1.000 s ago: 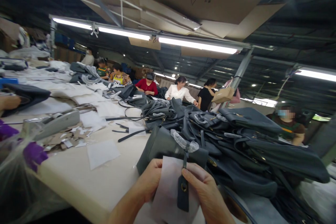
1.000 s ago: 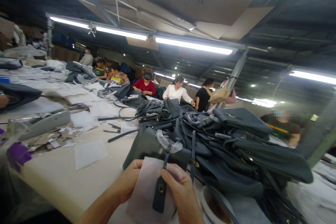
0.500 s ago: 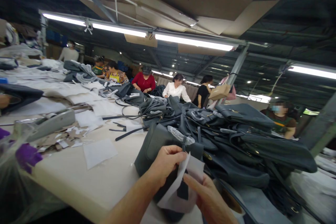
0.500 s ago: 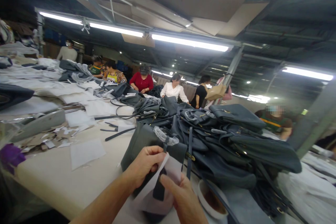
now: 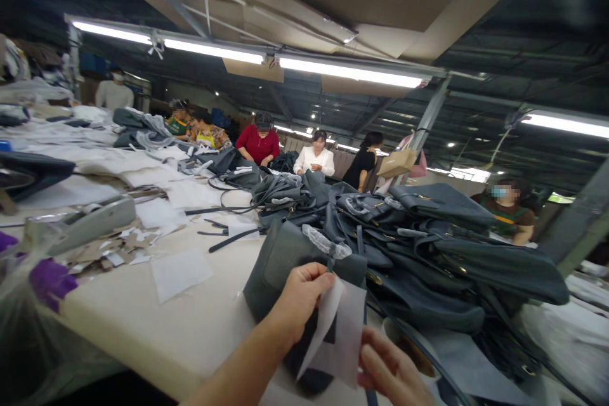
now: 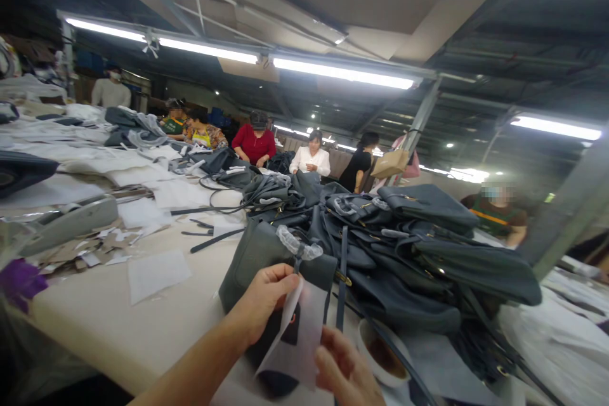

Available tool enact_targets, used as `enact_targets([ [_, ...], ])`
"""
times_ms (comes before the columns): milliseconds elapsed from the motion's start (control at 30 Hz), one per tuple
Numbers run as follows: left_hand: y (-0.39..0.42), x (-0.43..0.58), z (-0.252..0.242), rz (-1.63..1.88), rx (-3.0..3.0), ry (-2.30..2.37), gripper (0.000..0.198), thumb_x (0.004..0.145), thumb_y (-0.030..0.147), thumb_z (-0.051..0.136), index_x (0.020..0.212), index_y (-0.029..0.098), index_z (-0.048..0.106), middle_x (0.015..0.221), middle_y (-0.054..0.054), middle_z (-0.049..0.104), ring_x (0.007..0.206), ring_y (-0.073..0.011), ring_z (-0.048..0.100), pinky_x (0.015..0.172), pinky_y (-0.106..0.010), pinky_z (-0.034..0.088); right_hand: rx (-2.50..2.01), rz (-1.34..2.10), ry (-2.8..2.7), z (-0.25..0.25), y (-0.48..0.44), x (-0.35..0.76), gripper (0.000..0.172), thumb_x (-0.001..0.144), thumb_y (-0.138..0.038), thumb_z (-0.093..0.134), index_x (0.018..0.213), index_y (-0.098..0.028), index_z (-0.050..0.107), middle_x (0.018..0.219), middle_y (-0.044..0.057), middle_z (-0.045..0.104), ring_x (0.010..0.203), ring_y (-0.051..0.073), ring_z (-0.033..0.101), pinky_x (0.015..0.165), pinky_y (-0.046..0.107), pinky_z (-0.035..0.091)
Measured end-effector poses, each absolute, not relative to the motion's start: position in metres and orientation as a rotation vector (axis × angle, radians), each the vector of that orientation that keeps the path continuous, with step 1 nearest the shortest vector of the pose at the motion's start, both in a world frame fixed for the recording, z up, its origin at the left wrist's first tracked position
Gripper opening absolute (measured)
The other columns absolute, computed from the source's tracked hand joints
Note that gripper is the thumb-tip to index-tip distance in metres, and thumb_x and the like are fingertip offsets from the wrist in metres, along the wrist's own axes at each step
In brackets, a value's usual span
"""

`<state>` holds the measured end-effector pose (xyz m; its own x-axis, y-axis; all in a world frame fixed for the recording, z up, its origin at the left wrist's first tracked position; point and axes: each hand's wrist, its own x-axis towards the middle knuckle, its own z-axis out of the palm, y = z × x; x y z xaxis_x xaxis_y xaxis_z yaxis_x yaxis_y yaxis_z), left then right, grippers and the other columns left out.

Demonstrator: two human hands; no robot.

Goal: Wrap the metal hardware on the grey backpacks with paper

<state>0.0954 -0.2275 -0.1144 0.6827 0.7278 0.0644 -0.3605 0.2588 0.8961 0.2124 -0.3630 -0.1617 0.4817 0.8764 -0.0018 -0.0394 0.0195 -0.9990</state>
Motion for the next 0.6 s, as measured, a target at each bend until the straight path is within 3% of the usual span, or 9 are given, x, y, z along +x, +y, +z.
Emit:
enact_targets([
  [133,-0.231,0.096,-0.113,0.902,1.182,0.432,0.034,0.065,0.045,0.068,0.059,0.017,0.05,0.052,0.007,0.041,0.05,-0.0071,0.03,0.049,-0.023,0.023,-1.403,0.508,-0.831,-0.128,-0.346,0.204,0.074,0.065,-0.058,0.075,0.126,-0.022,0.055,0.095,0.009,0.075,0.095,0.031,0.067,0.081,0.04,0.049],
  [267,-0.231,0.094,-0.113,0.906,1.223,0.433,0.03,0.066,0.043,0.065,0.059,0.017,0.052,0.053,0.005,0.043,0.052,-0.0088,0.034,0.051,-0.024,0.024,-1.8,0.154,-0.962,-0.112,-0.331,0.189,0.102,0.048,-0.046,0.087,0.14,-0.028,0.045,0.08,0.0,0.071,0.078,0.03,0.065,0.068,0.036,0.044],
  [367,-0.23,0.092,-0.114,0.894,1.209,0.425,0.027,0.066,0.041,0.065,0.059,0.017,0.053,0.055,0.004,0.046,0.053,-0.0097,0.036,0.053,-0.025,0.025,-1.904,0.003,-0.993,-0.106,-0.326,0.185,0.11,0.051,-0.05,0.084,0.147,-0.023,0.037,0.065,-0.004,0.064,0.061,0.026,0.06,0.058,0.033,0.039],
  [467,-0.229,0.09,-0.113,0.883,1.151,0.409,0.027,0.064,0.04,0.067,0.06,0.016,0.054,0.056,0.004,0.049,0.054,-0.0098,0.037,0.054,-0.025,0.027,-1.841,0.046,-1.03,-0.107,-0.321,0.188,0.108,0.057,-0.044,0.081,0.15,-0.02,0.032,0.053,-0.008,0.058,0.05,0.02,0.053,0.052,0.03,0.036],
  [600,-0.227,0.089,-0.111,0.871,1.124,0.422,0.028,0.06,0.041,0.068,0.06,0.015,0.057,0.056,0.004,0.049,0.053,-0.0089,0.037,0.054,-0.024,0.028,-1.548,0.452,-0.936,-0.116,-0.316,0.192,0.101,0.062,-0.035,0.081,0.149,-0.021,0.031,0.053,-0.009,0.061,0.048,0.017,0.053,0.05,0.026,0.039],
])
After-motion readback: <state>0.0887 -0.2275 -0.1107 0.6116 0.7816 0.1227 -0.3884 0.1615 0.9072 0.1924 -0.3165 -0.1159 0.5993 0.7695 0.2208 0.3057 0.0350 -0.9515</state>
